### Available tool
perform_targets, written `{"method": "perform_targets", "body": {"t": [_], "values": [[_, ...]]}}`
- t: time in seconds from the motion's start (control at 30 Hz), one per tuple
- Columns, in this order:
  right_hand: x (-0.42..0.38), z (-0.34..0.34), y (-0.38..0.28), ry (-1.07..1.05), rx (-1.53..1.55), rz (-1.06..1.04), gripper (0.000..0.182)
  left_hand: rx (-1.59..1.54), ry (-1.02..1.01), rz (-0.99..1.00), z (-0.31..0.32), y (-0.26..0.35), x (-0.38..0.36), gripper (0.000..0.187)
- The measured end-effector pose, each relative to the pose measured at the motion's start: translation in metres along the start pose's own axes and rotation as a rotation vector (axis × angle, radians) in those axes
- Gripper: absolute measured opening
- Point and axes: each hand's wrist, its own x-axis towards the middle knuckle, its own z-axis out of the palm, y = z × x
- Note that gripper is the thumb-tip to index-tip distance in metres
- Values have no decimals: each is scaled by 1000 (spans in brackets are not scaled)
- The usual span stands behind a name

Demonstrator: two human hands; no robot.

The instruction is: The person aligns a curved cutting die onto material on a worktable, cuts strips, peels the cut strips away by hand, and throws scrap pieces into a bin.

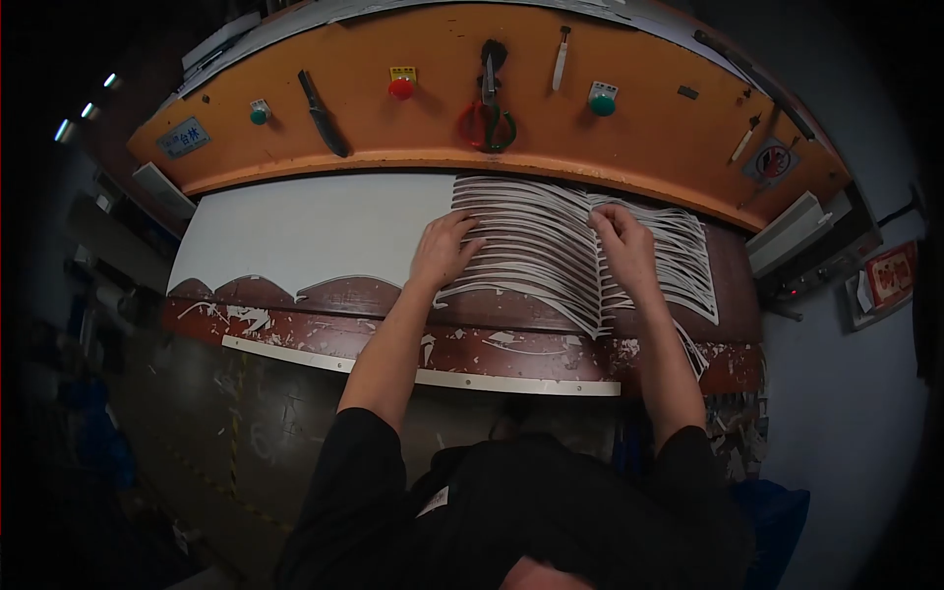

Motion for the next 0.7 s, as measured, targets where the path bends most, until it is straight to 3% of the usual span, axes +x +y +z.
{"method": "perform_targets", "body": {"t": [0.13, 0.2, 0.3, 0.4, 0.57, 0.7], "values": [[122, -6, -21, 64, -64, -146, 40, -5, 23, 17, -3, 2, 0, 39], [179, -5, -12, 33, -117, -125, 42, -5, 33, 8, -3, 2, 2, 38], [185, -14, -33, -72, -125, 3, 39, -12, 40, -12, -5, 3, 2, 37], [139, 2, -14, 36, -94, -119, 35, -23, 36, -11, -6, 3, 3, 38], [-29, 16, 14, -295, -72, -122, 21, 9, 52, -19, -8, 8, 3, 38], [-153, 22, 36, -381, -5, -155, 18, 15, 43, 10, -1, 0, 1, 38]]}}
